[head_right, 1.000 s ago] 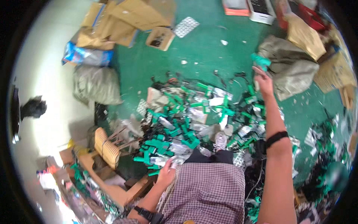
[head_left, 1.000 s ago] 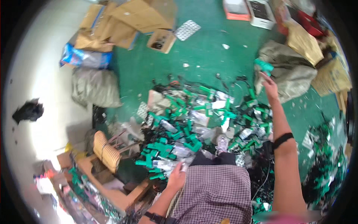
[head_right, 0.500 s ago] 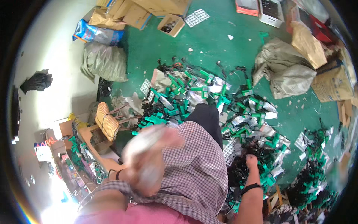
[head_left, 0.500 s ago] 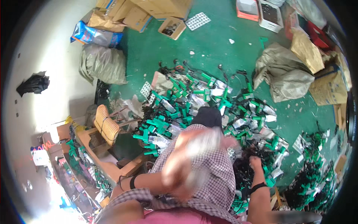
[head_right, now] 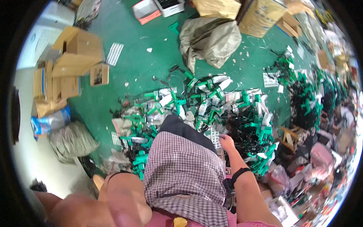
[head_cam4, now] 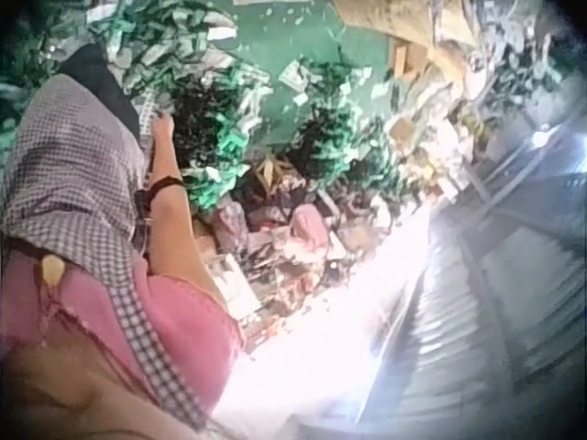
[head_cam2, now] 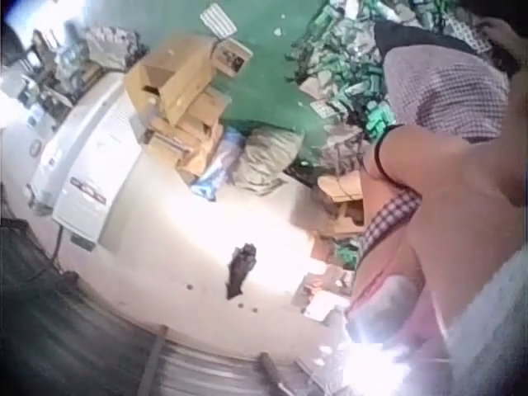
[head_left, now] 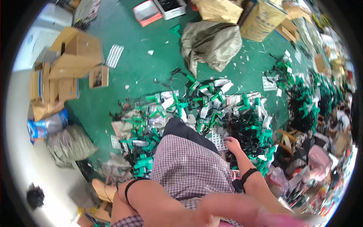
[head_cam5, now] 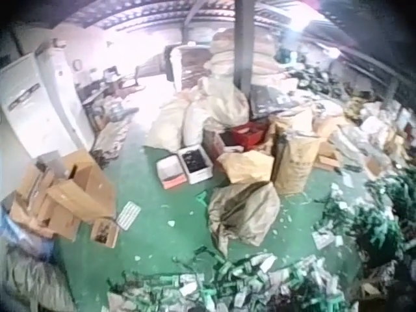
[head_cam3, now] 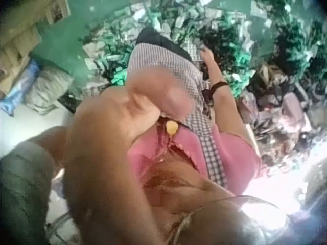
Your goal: Assembling the internal components and housing of a green handheld electronic device.
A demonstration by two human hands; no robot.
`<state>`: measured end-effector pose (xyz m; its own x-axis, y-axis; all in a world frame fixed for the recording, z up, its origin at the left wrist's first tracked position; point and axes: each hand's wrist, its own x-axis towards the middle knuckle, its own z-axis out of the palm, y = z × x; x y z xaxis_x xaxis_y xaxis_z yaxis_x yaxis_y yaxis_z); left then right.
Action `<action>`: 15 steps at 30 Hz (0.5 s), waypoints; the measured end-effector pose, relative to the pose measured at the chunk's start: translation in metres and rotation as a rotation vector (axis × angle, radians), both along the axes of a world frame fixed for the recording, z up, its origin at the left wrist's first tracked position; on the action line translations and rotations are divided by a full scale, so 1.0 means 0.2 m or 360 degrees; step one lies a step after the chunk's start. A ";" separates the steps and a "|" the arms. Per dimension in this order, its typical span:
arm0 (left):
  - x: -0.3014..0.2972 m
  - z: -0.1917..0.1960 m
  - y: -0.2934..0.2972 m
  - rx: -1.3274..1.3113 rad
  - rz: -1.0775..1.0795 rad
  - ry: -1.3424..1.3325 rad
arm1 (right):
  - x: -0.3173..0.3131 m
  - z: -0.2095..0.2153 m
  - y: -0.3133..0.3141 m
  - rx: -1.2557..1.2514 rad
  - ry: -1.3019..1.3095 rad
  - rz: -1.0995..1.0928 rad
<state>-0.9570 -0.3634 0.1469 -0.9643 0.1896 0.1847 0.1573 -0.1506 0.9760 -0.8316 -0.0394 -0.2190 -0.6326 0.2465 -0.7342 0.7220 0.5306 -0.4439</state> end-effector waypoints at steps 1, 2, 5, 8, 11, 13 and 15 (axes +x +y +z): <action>0.06 0.04 -0.12 -0.0019 -0.0049 0.0025 | -0.14 0.06 -0.17 -0.0059 -0.0065 0.0008; 0.06 0.04 -0.08 -0.0027 -0.0065 0.0051 | -0.28 0.14 -0.33 -0.0109 -0.0128 0.0051; -0.06 0.10 -0.12 -0.0002 -0.0249 0.0136 | -0.45 0.30 -0.56 -0.0286 0.0031 -0.0052; -0.22 0.16 -0.09 0.0012 -0.0395 0.0152 | -0.48 0.40 -0.64 -0.0266 0.0128 -0.0106; -0.40 0.24 -0.17 0.0009 -0.0515 0.0154 | -0.38 0.44 -0.68 -0.0223 0.0148 -0.0240; -0.25 0.25 -0.04 0.0005 -0.0579 0.0193 | -0.24 0.36 -0.66 -0.0288 0.0164 -0.0403; -0.25 0.24 -0.07 0.0000 -0.0625 0.0268 | -0.18 0.31 -0.62 -0.0246 0.0212 -0.0380</action>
<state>-1.0073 -0.3765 0.1945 -0.7755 0.5362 0.3333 0.2450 -0.2309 0.9416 -0.8682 -0.1631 -0.1568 -0.6634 0.2917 -0.6891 0.7482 0.2717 -0.6053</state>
